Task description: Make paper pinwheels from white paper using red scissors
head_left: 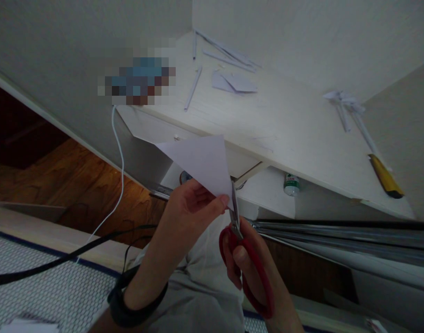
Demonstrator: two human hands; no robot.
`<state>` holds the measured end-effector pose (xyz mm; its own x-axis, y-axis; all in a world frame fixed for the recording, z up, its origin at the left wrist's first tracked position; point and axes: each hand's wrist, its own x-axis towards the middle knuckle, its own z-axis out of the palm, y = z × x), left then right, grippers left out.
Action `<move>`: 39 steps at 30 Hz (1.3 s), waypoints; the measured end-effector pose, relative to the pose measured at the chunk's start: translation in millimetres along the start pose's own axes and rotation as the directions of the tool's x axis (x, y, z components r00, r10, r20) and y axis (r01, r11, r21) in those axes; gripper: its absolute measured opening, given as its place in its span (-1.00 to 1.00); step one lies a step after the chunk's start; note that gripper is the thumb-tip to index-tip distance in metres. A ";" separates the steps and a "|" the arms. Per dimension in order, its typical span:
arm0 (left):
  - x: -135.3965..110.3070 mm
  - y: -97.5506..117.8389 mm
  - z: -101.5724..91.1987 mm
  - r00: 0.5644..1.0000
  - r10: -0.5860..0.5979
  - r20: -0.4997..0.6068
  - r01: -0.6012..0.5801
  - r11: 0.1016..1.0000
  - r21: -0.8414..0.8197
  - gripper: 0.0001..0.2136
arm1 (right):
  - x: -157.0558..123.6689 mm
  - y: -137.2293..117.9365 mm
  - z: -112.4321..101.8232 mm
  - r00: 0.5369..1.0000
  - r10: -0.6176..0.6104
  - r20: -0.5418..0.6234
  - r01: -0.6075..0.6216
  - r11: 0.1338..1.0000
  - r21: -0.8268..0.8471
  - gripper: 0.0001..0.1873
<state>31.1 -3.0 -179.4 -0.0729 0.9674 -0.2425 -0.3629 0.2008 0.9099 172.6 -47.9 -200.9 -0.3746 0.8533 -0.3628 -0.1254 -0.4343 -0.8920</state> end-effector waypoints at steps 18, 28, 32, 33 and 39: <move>0.2 3.1 0.6 1.000 0.014 -0.023 -0.012 0.997 0.074 -0.96 | -0.1 3.1 1.2 0.997 0.065 -0.039 -0.063 0.997 0.046 -0.44; 0.5 2.4 2.7 0.999 0.010 -0.037 -0.007 0.998 0.058 -0.95 | -2.0 -8.1 2.4 0.994 0.082 -0.070 -0.085 0.996 -0.036 -0.42; 1.7 1.6 1.5 1.000 0.012 -0.019 -0.010 0.997 0.081 -0.95 | -2.1 -7.2 3.0 0.995 0.074 -0.067 -0.078 0.995 -0.055 -0.45; 1.8 1.6 1.2 1.000 0.008 -0.015 -0.007 0.996 0.086 -0.95 | -2.0 -6.8 2.9 0.995 0.073 -0.064 -0.077 0.995 -0.056 -0.45; 1.0 1.6 1.1 1.000 -0.010 -0.026 0.012 0.997 0.074 -0.94 | -1.6 -2.7 1.1 0.998 0.043 -0.043 -0.045 0.997 -0.055 -0.48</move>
<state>31.5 -1.6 -177.9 -0.0929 0.9610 -0.2605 -0.2938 0.2235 0.9294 172.5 -48.4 -197.6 -0.3394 0.8457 -0.4119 -0.0580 -0.4558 -0.8882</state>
